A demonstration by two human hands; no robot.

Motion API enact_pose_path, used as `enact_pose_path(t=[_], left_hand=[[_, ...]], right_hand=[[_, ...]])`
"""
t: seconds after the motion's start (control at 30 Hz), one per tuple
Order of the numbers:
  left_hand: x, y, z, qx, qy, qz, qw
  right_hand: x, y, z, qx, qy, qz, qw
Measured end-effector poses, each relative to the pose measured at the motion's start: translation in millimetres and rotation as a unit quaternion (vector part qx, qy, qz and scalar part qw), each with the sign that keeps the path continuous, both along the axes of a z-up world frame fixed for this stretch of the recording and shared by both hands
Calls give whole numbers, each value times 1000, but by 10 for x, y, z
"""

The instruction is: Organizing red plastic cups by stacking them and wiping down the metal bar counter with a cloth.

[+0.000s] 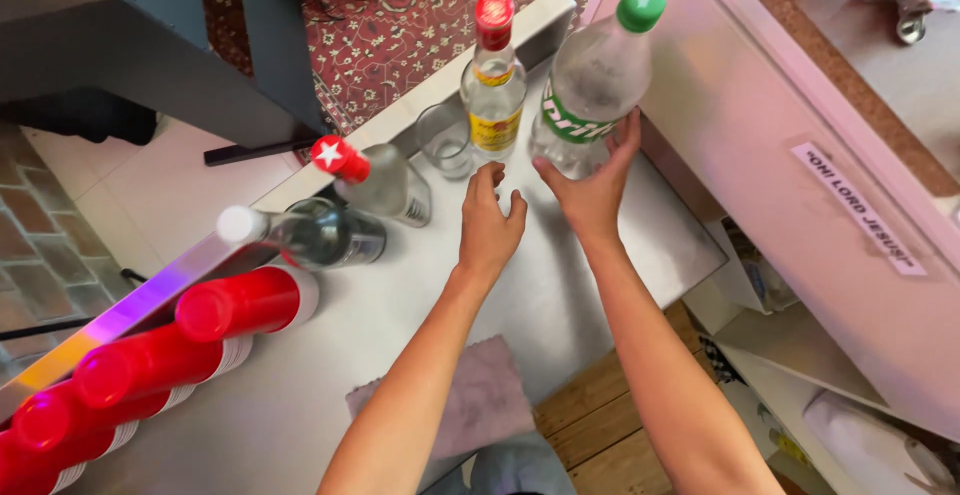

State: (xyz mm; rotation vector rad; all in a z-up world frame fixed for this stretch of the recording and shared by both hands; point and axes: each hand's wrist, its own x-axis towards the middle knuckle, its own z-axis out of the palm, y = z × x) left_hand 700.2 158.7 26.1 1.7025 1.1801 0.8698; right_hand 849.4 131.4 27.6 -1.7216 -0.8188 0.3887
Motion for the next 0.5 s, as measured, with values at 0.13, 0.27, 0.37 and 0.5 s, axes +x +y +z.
enact_pose_path(t=[0.13,0.27,0.37,0.5], left_hand=[[124,26,-13,-8,-1,-1,1000],[188,19,-54,-13,-10,-1,1000],[208,-60,-26,-16,-20,-2,1000],[185,-237,46,4,-40,-17,999]], right_hand=[[168,175,-171,152,-54,69,984],[179,210,-223,58,-37,30,997],[90,94,-214,44,-45,3,998],[-139,-181,-83,43,0,-19,999]])
